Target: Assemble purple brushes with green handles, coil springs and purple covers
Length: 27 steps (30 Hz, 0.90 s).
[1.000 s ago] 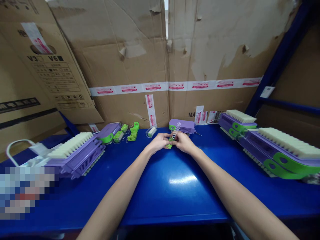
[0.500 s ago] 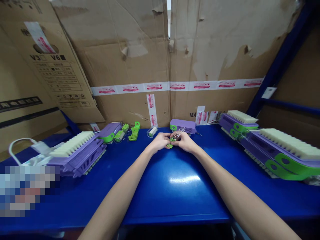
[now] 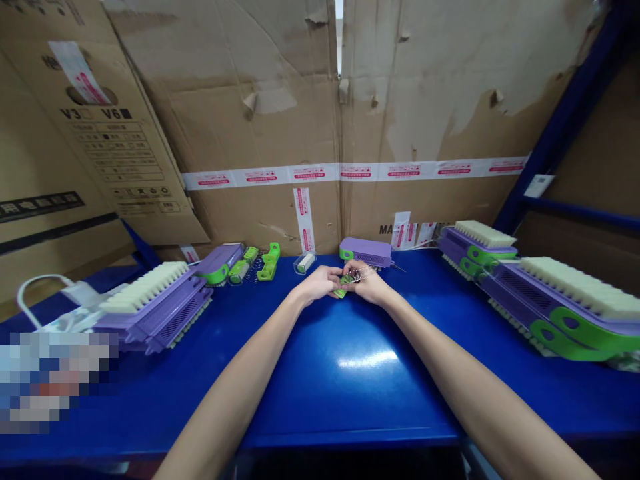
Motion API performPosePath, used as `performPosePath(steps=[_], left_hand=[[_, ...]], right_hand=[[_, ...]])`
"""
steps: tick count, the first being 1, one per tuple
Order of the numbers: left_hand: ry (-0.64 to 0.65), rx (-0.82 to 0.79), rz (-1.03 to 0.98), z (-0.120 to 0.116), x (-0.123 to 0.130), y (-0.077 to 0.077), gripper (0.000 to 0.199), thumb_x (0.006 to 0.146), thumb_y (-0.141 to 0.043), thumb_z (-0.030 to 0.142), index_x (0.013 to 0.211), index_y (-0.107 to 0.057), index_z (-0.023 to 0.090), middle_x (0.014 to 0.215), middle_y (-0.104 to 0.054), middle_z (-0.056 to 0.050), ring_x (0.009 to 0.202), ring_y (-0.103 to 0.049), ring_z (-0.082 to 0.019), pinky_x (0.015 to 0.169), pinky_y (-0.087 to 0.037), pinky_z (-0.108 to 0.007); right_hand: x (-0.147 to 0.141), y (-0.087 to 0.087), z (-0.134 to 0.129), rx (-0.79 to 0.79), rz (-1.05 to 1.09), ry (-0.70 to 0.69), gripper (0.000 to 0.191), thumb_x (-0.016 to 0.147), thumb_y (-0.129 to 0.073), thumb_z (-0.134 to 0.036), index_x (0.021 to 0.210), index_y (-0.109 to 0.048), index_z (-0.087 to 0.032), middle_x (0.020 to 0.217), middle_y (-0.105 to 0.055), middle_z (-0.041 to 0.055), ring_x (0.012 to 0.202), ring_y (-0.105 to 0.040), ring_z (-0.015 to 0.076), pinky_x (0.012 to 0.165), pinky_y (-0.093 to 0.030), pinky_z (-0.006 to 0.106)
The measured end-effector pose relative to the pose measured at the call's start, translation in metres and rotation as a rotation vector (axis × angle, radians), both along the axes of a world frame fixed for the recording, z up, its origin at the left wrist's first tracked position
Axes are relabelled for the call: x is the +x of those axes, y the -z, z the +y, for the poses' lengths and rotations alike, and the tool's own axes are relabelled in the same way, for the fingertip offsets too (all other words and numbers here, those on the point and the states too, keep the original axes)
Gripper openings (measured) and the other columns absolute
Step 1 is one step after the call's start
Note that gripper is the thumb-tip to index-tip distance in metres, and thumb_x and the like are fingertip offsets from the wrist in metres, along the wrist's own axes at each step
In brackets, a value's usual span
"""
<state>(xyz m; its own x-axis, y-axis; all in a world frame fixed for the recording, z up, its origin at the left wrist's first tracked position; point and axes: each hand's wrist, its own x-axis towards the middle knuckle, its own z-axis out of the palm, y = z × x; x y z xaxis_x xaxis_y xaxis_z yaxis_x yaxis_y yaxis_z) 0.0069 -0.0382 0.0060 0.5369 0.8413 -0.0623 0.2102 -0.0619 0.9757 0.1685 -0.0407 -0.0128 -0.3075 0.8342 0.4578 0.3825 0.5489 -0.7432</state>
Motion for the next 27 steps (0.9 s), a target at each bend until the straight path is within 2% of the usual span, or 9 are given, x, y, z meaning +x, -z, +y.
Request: performPosePath(steps=[6,9,12,19,27], left_hand=[[-0.049,0.000,0.041,-0.004,0.005,-0.006,0.043,0.061,-0.058,0.000,0.104,-0.062,0.010,0.067,-0.063,-0.002,0.061,-0.061,-0.012,0.058,-0.051,-0.022],[-0.117,0.019,0.075,-0.007,0.009,-0.008,0.044,0.061,-0.054,-0.003,0.103,-0.061,0.010,0.064,-0.062,0.000,0.058,-0.060,-0.011,0.054,-0.050,-0.019],[-0.127,0.028,0.071,-0.007,0.010,-0.008,0.046,0.061,-0.053,-0.003,0.105,-0.060,0.010,0.066,-0.063,-0.001,0.057,-0.060,-0.010,0.052,-0.049,-0.018],[-0.100,0.036,0.059,-0.004,0.007,-0.004,0.049,0.060,-0.054,0.000,0.107,-0.059,0.011,0.072,-0.066,-0.003,0.061,-0.062,-0.012,0.055,-0.050,-0.020],[-0.053,0.055,0.034,-0.002,0.007,-0.001,0.051,0.059,-0.051,-0.002,0.108,-0.058,0.010,0.073,-0.067,-0.004,0.060,-0.061,-0.011,0.054,-0.049,-0.019]], right_hand=[[0.001,0.002,0.000,-0.137,0.141,-0.074,0.030,0.055,-0.071,-0.020,0.077,-0.050,-0.018,0.068,-0.049,-0.0048,0.063,-0.043,0.0111,0.060,-0.035,0.024],[0.002,0.002,-0.002,-0.207,0.196,-0.100,0.031,0.056,-0.071,-0.022,0.078,-0.050,-0.017,0.069,-0.050,-0.0044,0.064,-0.046,0.0116,0.062,-0.038,0.026],[0.004,0.001,-0.004,-0.245,0.215,-0.120,0.033,0.057,-0.071,-0.023,0.082,-0.052,-0.017,0.074,-0.056,-0.0019,0.068,-0.052,0.0138,0.066,-0.042,0.028],[0.004,0.001,-0.004,-0.278,0.233,-0.117,0.034,0.055,-0.070,-0.019,0.085,-0.053,-0.016,0.074,-0.059,-0.0010,0.069,-0.054,0.0143,0.067,-0.043,0.029],[0.000,0.002,-0.003,-0.206,0.177,-0.017,0.037,0.053,-0.070,-0.021,0.084,-0.051,-0.018,0.066,-0.055,-0.0044,0.057,-0.047,0.0100,0.054,-0.036,0.022]])
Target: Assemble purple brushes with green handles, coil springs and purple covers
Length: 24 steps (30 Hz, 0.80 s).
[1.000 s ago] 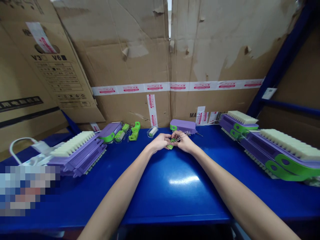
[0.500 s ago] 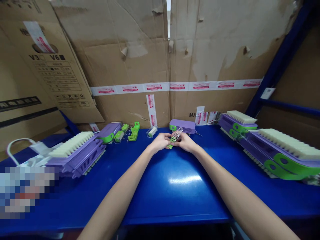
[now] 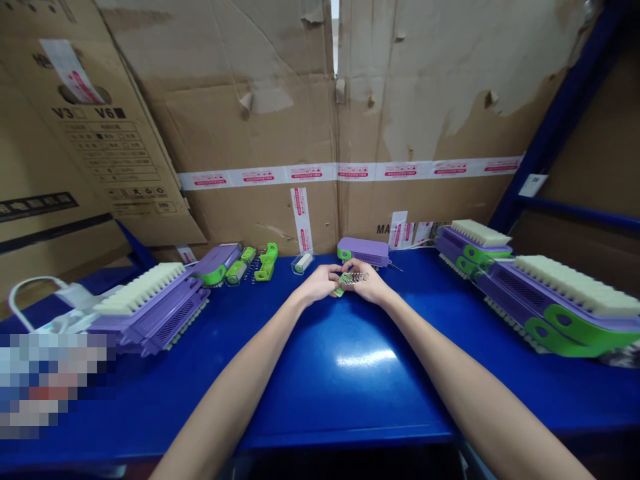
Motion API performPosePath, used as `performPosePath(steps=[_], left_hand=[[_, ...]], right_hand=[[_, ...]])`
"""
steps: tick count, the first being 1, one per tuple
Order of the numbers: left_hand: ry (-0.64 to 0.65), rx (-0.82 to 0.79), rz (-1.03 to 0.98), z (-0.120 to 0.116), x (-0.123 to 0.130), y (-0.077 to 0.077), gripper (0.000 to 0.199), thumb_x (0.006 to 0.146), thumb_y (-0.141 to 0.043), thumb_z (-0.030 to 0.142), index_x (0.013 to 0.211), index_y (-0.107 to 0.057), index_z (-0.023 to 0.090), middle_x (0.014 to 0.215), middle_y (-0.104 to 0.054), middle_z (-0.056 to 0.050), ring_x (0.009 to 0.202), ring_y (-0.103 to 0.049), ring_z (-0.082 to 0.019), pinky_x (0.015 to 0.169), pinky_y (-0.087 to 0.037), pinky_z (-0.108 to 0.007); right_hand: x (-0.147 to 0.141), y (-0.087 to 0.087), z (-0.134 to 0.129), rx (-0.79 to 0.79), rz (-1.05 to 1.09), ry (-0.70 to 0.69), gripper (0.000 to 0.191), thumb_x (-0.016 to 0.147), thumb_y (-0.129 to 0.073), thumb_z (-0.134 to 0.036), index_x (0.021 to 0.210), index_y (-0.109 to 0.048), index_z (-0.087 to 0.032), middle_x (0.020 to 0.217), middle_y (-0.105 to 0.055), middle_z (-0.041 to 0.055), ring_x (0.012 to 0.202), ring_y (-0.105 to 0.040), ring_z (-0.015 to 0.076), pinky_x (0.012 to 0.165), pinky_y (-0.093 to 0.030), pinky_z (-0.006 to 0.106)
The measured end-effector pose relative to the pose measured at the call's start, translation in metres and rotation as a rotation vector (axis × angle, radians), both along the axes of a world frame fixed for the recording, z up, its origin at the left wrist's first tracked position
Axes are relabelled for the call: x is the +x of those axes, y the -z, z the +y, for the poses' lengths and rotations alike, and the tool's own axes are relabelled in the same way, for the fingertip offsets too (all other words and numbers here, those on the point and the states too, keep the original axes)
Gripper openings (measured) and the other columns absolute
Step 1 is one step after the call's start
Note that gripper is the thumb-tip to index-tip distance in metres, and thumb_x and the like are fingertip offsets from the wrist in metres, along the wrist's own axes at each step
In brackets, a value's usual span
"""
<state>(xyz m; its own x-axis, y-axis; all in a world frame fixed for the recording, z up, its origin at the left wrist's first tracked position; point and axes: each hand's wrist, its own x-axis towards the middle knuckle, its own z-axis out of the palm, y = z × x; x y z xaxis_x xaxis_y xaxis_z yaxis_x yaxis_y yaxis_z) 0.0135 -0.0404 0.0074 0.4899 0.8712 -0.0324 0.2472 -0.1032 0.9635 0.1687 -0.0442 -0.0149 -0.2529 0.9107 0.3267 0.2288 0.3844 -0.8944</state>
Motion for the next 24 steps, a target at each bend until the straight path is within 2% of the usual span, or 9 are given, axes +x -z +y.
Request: performPosePath(steps=[4,6,9,15,20,24], left_hand=[[0.044,-0.037,-0.032,0.002,-0.003,0.001,0.052,0.059,-0.052,-0.002,0.109,-0.059,0.011,0.072,-0.068,-0.004,0.062,-0.062,-0.012,0.057,-0.049,-0.020],[0.038,-0.039,-0.024,0.002,-0.003,0.001,0.051,0.060,-0.053,0.000,0.110,-0.059,0.011,0.073,-0.068,-0.005,0.064,-0.063,-0.013,0.059,-0.050,-0.022],[0.008,-0.034,0.001,0.001,-0.004,-0.001,0.048,0.063,-0.056,0.003,0.110,-0.060,0.010,0.074,-0.068,-0.005,0.066,-0.064,-0.014,0.060,-0.051,-0.024],[-0.004,-0.073,-0.031,-0.002,-0.007,-0.004,0.054,0.065,-0.057,0.002,0.118,-0.055,0.009,0.072,-0.066,-0.003,0.068,-0.064,-0.013,0.065,-0.052,-0.025],[-0.016,-0.099,-0.058,-0.004,-0.008,-0.004,0.055,0.063,-0.057,0.001,0.117,-0.055,0.012,0.077,-0.068,-0.004,0.069,-0.064,-0.013,0.065,-0.052,-0.024],[-0.050,-0.112,-0.075,-0.005,-0.008,-0.005,0.056,0.063,-0.057,0.000,0.118,-0.054,0.011,0.077,-0.067,-0.004,0.069,-0.064,-0.013,0.066,-0.053,-0.024]], right_hand=[[-0.001,0.002,0.002,-0.008,-0.021,0.044,0.034,0.053,-0.070,-0.021,0.081,-0.052,-0.018,0.059,-0.051,-0.0056,0.052,-0.045,0.0090,0.048,-0.033,0.020],[-0.001,0.002,0.003,-0.027,0.004,0.016,0.033,0.052,-0.070,-0.022,0.079,-0.052,-0.018,0.058,-0.050,-0.0059,0.052,-0.045,0.0089,0.048,-0.033,0.020],[0.000,0.002,0.003,-0.068,0.080,-0.043,0.032,0.050,-0.071,-0.023,0.074,-0.052,-0.017,0.061,-0.054,-0.0047,0.055,-0.048,0.0095,0.053,-0.036,0.022],[0.002,0.001,0.001,-0.162,0.096,-0.037,0.025,0.049,-0.071,-0.021,0.069,-0.057,-0.015,0.065,-0.059,-0.0026,0.061,-0.052,0.0112,0.061,-0.040,0.025],[0.002,-0.007,-0.004,-0.145,0.052,-0.062,0.020,0.051,-0.071,-0.020,0.066,-0.058,-0.014,0.065,-0.061,-0.0015,0.061,-0.053,0.0121,0.062,-0.041,0.026],[0.002,-0.007,-0.003,-0.145,0.076,-0.043,0.022,0.051,-0.072,-0.020,0.068,-0.058,-0.015,0.064,-0.060,-0.0022,0.061,-0.054,0.0123,0.062,-0.043,0.026]])
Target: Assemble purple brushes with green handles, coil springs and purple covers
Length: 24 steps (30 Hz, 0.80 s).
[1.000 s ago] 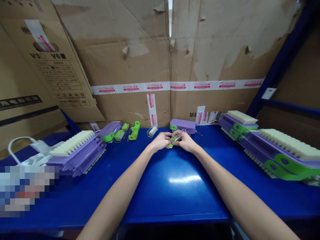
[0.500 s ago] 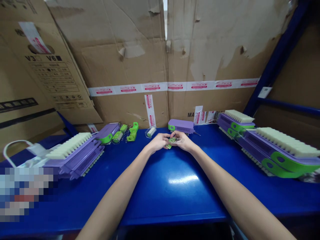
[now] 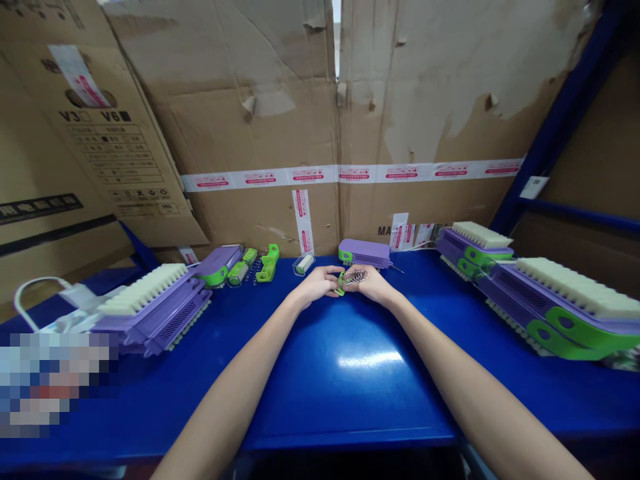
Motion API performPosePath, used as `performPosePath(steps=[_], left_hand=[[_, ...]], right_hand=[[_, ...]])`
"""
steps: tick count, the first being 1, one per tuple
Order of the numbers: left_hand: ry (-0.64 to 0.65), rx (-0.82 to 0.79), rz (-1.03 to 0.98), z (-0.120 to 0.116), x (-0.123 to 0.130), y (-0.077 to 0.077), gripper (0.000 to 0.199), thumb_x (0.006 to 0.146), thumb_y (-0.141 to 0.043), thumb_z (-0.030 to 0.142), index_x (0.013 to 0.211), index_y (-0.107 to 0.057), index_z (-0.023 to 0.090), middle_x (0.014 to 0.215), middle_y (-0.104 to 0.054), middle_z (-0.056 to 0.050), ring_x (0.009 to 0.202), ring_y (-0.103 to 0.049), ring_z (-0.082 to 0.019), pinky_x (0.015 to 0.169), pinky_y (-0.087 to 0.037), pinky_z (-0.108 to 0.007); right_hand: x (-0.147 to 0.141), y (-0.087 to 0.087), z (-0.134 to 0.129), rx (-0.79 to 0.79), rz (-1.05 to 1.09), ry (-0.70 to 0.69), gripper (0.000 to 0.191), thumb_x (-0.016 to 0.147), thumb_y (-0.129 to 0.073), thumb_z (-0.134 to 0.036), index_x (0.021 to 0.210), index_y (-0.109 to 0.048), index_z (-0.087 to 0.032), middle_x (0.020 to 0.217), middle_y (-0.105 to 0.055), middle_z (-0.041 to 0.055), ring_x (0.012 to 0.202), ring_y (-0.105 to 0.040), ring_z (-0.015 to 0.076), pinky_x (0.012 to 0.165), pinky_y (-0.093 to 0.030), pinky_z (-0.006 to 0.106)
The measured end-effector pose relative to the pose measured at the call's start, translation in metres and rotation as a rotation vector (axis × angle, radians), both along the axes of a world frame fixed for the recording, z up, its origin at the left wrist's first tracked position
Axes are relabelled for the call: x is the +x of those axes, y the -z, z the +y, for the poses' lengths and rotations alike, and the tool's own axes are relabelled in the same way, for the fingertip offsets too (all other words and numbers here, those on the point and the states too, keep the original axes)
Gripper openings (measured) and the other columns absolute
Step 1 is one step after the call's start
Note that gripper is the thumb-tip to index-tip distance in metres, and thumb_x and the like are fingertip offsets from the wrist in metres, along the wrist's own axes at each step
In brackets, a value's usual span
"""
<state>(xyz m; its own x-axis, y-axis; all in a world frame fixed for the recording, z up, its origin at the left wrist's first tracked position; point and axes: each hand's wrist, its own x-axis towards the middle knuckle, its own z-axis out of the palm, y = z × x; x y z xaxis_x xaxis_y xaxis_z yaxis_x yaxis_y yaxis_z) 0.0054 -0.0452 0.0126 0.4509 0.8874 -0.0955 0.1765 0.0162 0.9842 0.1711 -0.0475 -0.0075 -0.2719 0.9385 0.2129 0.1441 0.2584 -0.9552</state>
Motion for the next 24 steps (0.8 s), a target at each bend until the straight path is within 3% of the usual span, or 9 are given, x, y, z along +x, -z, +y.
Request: performPosePath(steps=[4,13,24], left_hand=[[-0.036,-0.008,-0.027,-0.0004,0.0003,0.0002,0.051,0.063,-0.059,0.001,0.113,-0.056,0.012,0.079,-0.067,-0.005,0.070,-0.064,-0.014,0.066,-0.054,-0.026],[-0.219,-0.057,-0.084,-0.0022,0.0014,-0.0025,0.046,0.063,-0.058,0.000,0.108,-0.053,0.010,0.078,-0.066,-0.007,0.077,-0.065,-0.018,0.071,-0.056,-0.033],[-0.331,-0.037,-0.038,0.0011,0.0006,-0.0011,0.042,0.064,-0.063,0.006,0.105,-0.055,0.010,0.086,-0.064,-0.009,0.083,-0.063,-0.021,0.069,-0.056,-0.033]], right_hand=[[0.0010,0.0051,0.0043,-0.002,0.038,-0.046,0.026,0.052,-0.071,-0.017,0.075,-0.058,-0.015,0.070,-0.063,-0.0001,0.066,-0.057,0.0137,0.067,-0.046,0.028],[0.0051,0.0038,0.0046,-0.020,0.038,0.069,0.025,0.058,-0.060,-0.009,0.082,-0.059,-0.015,0.063,-0.060,-0.0019,0.060,-0.055,0.0114,0.064,-0.045,0.026],[0.0077,0.0021,0.0053,0.056,-0.013,0.141,0.013,0.068,-0.061,-0.025,0.073,-0.067,-0.015,0.069,-0.065,0.0030,0.058,-0.055,0.0125,0.063,-0.045,0.028]])
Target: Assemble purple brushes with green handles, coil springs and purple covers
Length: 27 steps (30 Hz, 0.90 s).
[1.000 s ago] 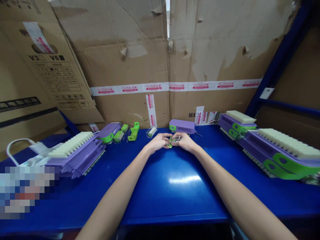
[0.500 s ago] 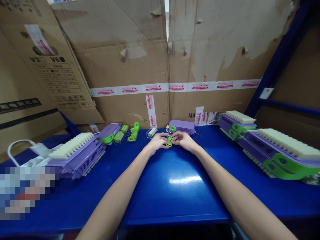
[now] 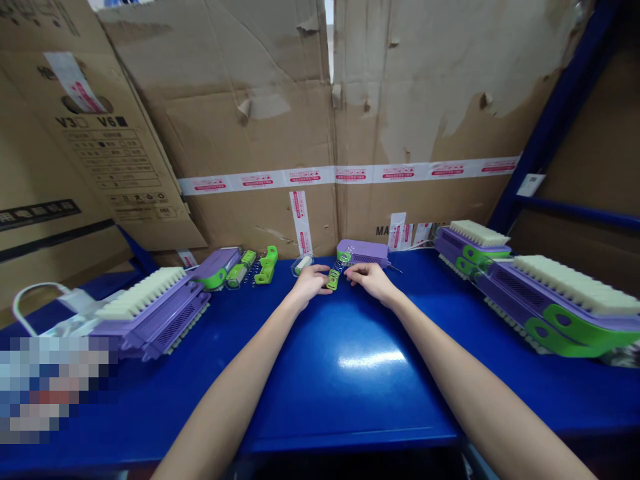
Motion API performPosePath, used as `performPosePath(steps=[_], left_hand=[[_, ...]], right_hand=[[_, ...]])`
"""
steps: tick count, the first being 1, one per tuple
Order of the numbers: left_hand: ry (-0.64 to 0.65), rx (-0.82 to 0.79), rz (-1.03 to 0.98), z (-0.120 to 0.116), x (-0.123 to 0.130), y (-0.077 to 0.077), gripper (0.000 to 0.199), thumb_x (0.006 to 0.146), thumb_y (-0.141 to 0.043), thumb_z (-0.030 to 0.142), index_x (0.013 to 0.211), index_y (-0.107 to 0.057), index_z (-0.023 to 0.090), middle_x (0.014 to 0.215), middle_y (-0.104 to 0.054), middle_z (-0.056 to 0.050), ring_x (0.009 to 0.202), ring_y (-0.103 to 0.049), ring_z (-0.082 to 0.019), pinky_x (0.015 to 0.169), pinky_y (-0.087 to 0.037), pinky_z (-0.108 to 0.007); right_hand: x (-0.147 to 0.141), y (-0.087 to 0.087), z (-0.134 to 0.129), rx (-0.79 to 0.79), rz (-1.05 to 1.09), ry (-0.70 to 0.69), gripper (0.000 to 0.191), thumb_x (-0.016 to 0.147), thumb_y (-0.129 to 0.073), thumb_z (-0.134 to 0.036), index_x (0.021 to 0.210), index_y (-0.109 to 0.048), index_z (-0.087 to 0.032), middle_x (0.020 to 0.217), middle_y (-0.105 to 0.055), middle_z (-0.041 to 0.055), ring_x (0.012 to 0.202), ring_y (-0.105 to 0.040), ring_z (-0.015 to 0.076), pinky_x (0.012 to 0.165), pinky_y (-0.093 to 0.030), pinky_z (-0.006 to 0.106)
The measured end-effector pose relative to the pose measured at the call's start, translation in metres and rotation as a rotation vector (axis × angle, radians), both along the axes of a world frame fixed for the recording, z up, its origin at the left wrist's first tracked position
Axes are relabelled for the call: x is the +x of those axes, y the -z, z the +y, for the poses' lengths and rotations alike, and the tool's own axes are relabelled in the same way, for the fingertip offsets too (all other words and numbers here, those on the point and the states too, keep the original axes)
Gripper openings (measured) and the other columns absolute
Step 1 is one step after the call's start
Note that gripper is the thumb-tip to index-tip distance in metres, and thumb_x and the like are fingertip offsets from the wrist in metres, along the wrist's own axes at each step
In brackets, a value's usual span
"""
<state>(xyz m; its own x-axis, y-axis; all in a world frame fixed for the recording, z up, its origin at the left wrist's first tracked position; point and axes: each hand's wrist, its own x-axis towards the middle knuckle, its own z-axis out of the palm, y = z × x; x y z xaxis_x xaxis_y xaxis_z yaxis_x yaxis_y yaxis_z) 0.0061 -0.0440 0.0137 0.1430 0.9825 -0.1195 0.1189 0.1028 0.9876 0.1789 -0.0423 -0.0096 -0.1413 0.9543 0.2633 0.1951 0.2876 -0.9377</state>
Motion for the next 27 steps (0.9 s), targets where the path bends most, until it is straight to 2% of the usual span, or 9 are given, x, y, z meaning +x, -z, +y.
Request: performPosePath(steps=[10,13,17,27], left_hand=[[-0.023,-0.030,-0.004,-0.0038,0.0013,-0.0040,0.039,0.068,-0.054,0.000,0.106,-0.053,0.009,0.076,-0.060,-0.005,0.075,-0.061,-0.016,0.069,-0.057,-0.031],[-0.019,-0.038,-0.016,-0.0040,0.0011,-0.0045,0.039,0.067,-0.055,0.000,0.106,-0.054,0.009,0.075,-0.060,-0.005,0.074,-0.062,-0.016,0.070,-0.056,-0.032],[-0.025,-0.042,-0.034,-0.0030,0.0001,-0.0034,0.041,0.064,-0.060,0.001,0.104,-0.055,0.008,0.075,-0.060,-0.006,0.076,-0.062,-0.018,0.072,-0.056,-0.034],[-0.023,-0.034,-0.038,-0.0003,-0.0001,-0.0013,0.041,0.066,-0.055,0.000,0.106,-0.054,0.007,0.077,-0.060,-0.007,0.074,-0.061,-0.017,0.068,-0.056,-0.032]], right_hand=[[0.0007,-0.0046,-0.0037,-0.057,0.013,0.014,0.019,0.072,-0.058,-0.029,0.075,-0.067,-0.013,0.069,-0.065,0.0044,0.058,-0.054,0.0118,0.060,-0.042,0.026],[-0.0005,-0.0047,-0.0040,-0.040,0.002,0.010,0.020,0.072,-0.059,-0.030,0.069,-0.066,-0.012,0.068,-0.065,0.0048,0.059,-0.054,0.0120,0.062,-0.042,0.027],[-0.0020,-0.0035,-0.0025,-0.060,0.029,0.005,0.015,0.071,-0.058,-0.024,0.063,-0.064,-0.012,0.065,-0.064,0.0044,0.058,-0.054,0.0117,0.063,-0.043,0.027],[-0.0042,-0.0062,-0.0058,-0.112,0.025,0.019,0.013,0.074,-0.054,-0.019,0.068,-0.064,-0.012,0.064,-0.064,0.0028,0.056,-0.055,0.0102,0.060,-0.042,0.023]])
